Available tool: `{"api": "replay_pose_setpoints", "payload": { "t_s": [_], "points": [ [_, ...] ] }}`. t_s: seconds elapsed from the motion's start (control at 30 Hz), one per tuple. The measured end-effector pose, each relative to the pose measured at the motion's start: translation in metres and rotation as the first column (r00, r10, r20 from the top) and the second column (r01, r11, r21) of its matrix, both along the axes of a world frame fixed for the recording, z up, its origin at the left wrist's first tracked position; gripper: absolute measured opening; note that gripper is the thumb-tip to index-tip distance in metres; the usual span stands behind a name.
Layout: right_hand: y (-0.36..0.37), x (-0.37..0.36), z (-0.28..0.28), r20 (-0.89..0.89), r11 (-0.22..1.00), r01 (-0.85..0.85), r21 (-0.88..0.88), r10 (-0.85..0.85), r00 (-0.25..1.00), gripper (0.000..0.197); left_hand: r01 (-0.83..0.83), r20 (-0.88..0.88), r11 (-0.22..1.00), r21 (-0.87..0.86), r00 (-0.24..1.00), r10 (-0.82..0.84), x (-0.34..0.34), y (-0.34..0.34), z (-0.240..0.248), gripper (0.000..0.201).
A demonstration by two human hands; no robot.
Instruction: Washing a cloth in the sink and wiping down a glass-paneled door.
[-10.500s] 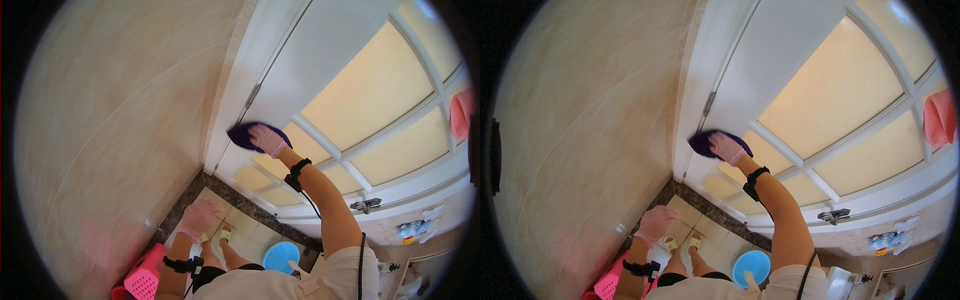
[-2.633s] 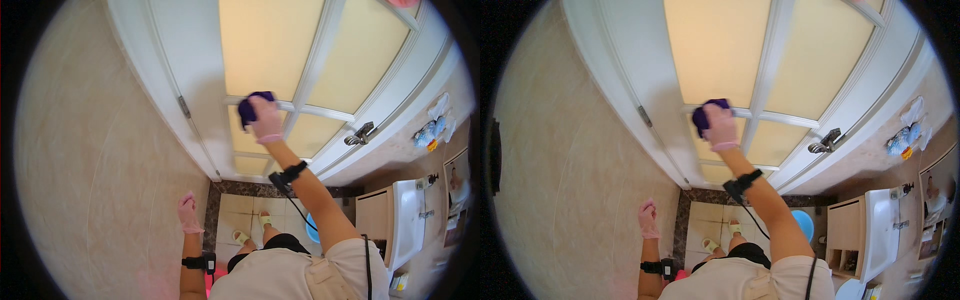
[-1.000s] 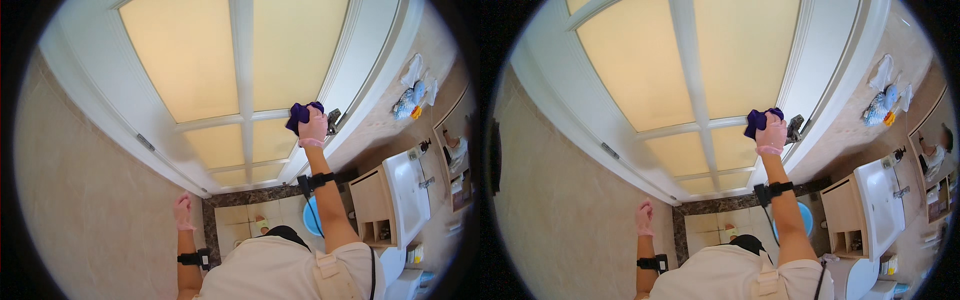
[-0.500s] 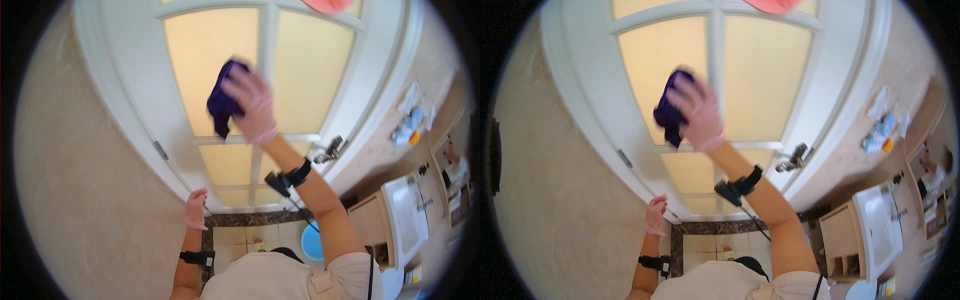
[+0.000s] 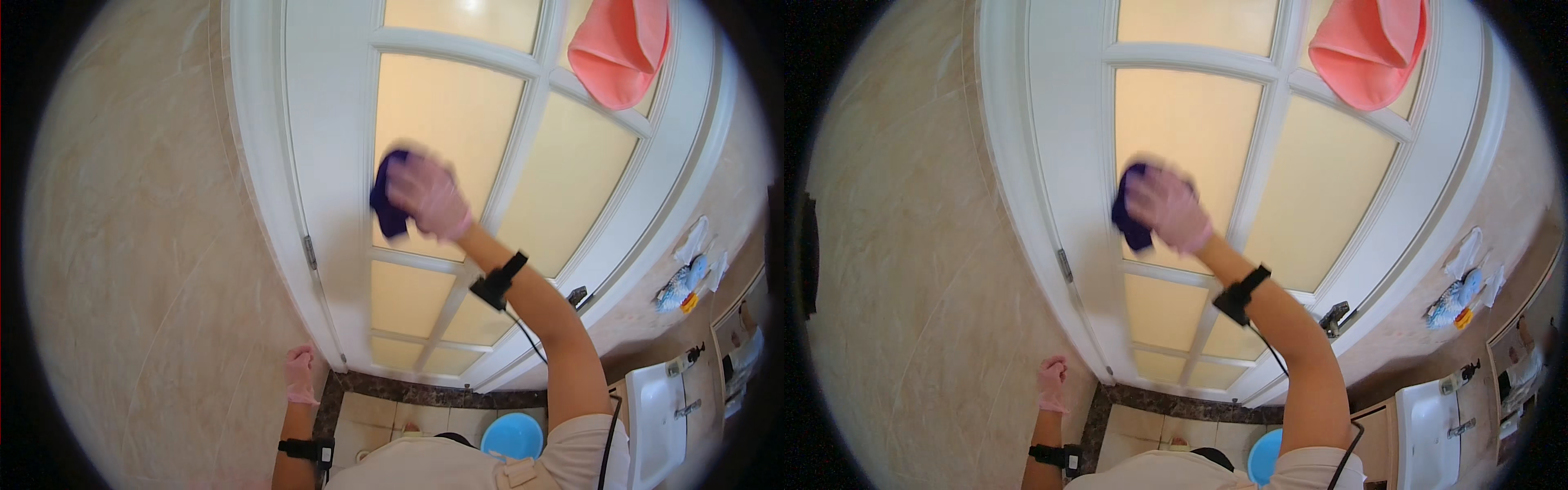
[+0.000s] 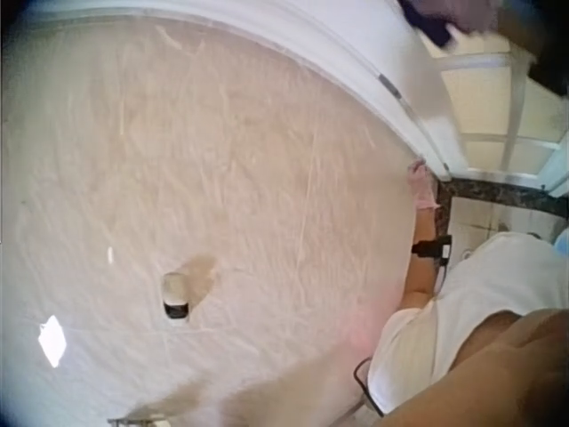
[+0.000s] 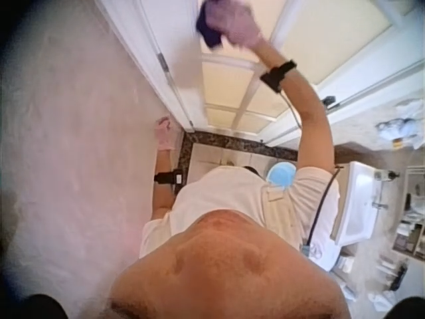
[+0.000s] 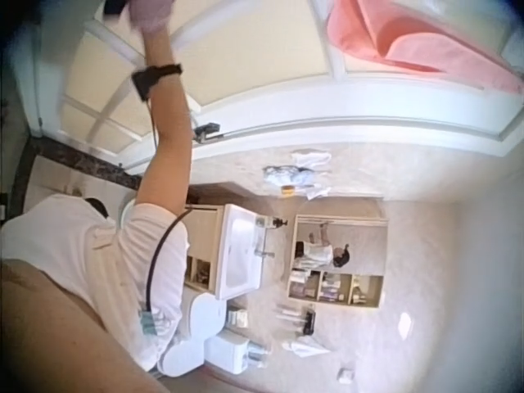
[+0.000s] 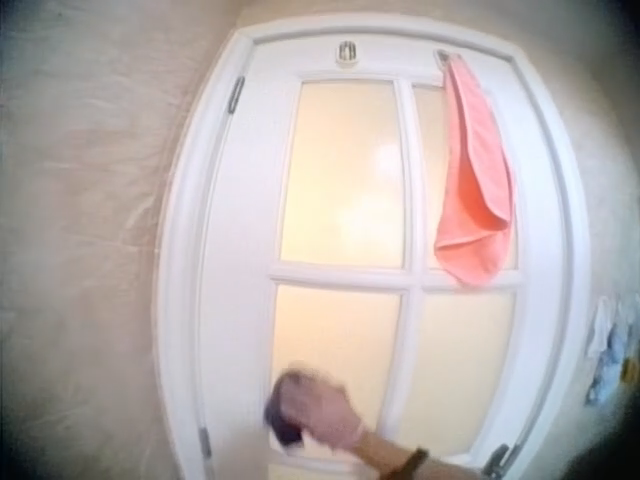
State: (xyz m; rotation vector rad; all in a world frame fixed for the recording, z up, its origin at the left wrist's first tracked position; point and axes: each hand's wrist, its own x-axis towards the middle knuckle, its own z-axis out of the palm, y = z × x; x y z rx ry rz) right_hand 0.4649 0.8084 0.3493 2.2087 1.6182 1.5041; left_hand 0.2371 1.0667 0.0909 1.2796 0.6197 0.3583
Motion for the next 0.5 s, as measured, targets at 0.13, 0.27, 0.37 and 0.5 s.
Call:
{"api": "replay_pose_setpoints", "payload": {
  "t_s": [0.13,0.27,0.37,0.5],
  "points": [
    [0.04,-0.009,0.097,0.137,0.822,-0.033,0.569,-0.055,0.989,0.048,0.042,-0.028,0.999,0.026,0.999,-0.041,0.007,-0.014,-0.002,0.017],
    [0.071,0.008,0.035,0.024,0.887,-0.033,0.46,0.025,0.999,0.054,0.204,0.04,0.973,-0.104,0.979,-0.201,0.026,-0.052,0.001,0.016],
    [0.054,-0.01,-0.041,-0.209,0.986,0.131,0.104,-0.107,0.972,0.051,0.25,0.036,0.959,-0.132,0.968,-0.248,0.027,-0.06,0.009,0.016],
    [0.024,-0.02,-0.122,-0.313,0.957,-0.005,-0.29,-0.089,0.946,0.029,0.289,-0.012,0.953,-0.094,0.957,-0.291,0.023,-0.06,0.022,0.016]
  ]
}}
